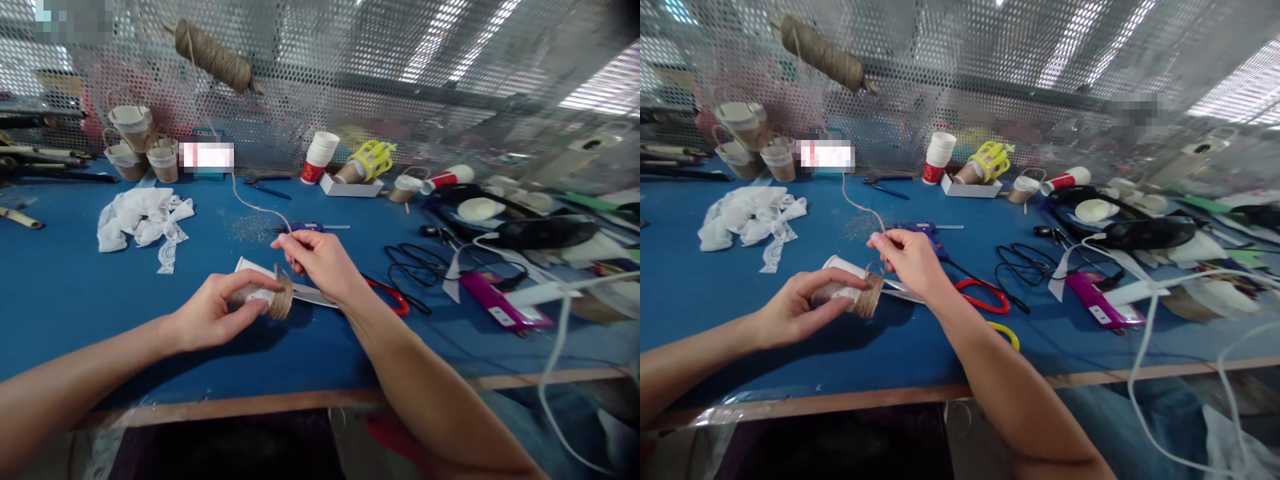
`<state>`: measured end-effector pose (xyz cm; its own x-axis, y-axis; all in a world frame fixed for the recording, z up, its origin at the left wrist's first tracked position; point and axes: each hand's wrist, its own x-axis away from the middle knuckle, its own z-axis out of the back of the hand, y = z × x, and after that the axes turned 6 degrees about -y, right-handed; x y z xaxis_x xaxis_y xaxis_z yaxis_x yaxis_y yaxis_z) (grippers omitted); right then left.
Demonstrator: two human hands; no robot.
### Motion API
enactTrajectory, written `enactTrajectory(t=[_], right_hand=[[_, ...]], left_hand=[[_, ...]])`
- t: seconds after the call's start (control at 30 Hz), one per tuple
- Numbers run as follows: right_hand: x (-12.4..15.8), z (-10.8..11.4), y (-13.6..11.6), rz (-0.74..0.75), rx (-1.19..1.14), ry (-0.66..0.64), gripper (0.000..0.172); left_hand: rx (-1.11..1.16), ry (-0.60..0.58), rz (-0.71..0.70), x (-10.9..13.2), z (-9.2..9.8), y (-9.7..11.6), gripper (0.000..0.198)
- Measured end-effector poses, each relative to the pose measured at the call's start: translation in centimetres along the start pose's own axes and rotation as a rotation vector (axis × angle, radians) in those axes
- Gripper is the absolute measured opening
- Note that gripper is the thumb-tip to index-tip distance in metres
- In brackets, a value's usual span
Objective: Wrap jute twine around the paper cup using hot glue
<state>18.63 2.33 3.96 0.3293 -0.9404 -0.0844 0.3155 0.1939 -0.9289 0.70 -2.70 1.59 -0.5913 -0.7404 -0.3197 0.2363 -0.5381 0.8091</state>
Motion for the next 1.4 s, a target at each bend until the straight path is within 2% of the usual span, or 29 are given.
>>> enactTrajectory(t=[0.13,0.23,0.33,0.43,0.5,0.57,0.6,0.73,0.87,1.03,1.4], right_hand=[[-0.2,0.4,-0.1,0.025,-0.032,0.137,0.025],[-0.3,0.4,0.0,0.054,-0.181,0.183,0.021],[-0.5,0.3,0.3,0.049,-0.252,0.052,0.033],[-0.8,0.3,0.7,-0.067,-0.135,-0.127,0.052],[-0.9,0.4,0.8,-0.126,-0.038,-0.162,0.041],[-0.8,0.5,0.8,-0.121,0.044,-0.165,0.024],[-0.7,0.6,0.6,-0.101,0.069,-0.170,0.022],[0.0,0.7,-0.2,-0.014,0.119,-0.253,0.033],[0.4,0.7,-0.9,0.020,0.160,-0.378,0.036],[0.5,0.3,-0.7,0.023,0.108,-0.398,0.040],[0.9,-1.1,-0.6,-0.082,-0.003,-0.309,0.027]], left_hand=[[0.009,-0.002,0.033,0.0,0.0,-0.1,0.022],[0.023,-0.009,0.060,0.1,0.1,-0.1,0.021],[0.024,-0.001,0.058,0.1,0.1,0.1,0.020],[0.041,0.015,0.060,0.0,0.2,0.2,0.020],[0.063,0.022,0.079,-0.1,0.3,0.2,0.020],[0.076,0.046,0.100,-0.1,0.3,0.2,0.020],[0.078,0.062,0.112,-0.1,0.2,0.2,0.020],[0.088,0.120,0.173,-0.2,0.2,-0.1,0.022],[0.106,0.198,0.211,-0.4,0.2,-0.5,0.021],[0.119,0.214,0.205,-0.5,0.2,-0.6,0.024],[0.075,0.214,0.202,-0.5,0.0,-0.4,0.028]])
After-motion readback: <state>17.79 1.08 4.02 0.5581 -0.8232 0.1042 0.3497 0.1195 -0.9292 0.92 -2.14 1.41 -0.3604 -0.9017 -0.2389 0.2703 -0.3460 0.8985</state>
